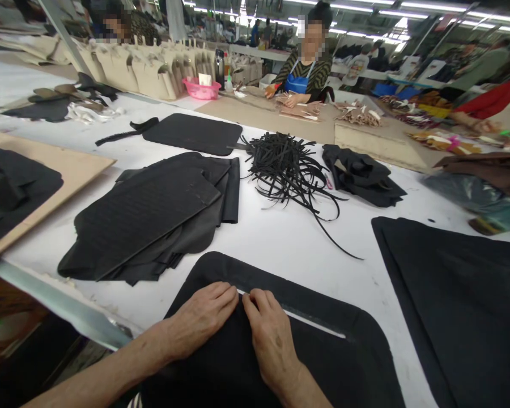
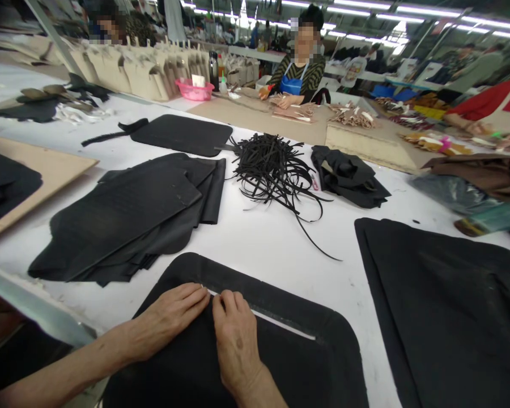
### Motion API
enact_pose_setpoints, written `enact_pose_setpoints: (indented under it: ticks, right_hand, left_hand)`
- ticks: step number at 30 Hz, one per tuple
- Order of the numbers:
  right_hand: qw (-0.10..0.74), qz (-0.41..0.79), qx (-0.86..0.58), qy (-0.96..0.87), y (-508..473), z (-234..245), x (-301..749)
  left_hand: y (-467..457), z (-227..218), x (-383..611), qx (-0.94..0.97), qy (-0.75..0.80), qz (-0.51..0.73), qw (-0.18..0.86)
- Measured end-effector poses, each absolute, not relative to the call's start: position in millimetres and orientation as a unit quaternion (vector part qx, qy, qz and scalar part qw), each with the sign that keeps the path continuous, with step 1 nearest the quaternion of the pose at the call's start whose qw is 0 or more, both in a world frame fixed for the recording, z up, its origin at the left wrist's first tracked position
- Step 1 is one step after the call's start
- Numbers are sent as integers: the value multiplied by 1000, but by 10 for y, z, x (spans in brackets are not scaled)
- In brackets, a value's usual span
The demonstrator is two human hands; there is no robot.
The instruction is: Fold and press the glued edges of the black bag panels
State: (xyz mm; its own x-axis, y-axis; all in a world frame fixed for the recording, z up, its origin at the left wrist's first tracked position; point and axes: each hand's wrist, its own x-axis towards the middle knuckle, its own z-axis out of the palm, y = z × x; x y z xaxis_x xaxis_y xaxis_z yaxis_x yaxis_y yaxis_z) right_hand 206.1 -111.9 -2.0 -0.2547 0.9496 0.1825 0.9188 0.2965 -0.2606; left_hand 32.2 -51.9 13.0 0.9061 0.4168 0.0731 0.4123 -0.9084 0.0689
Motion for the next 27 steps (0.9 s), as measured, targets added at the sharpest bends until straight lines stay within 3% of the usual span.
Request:
enact_pose_setpoints:
  ticks: [5,9,20,27]
  right_hand:
    - [141,17,-562,-815,-1167,-58,2065]
    - [110,-14,-562,-820,-1132,-17,2013]
    - [29,-43,-583,-811,-995,102,1774]
    - [70,-41,-572,-816,-1091,85,1884]
  left_hand:
    - [-474,216,240,982,186,26,7]
    - [-412,177,124,974,209,88,3]
    - [-395,46,1,953,271,121,56]
    - [-398,-10,-28,931,308,182,70]
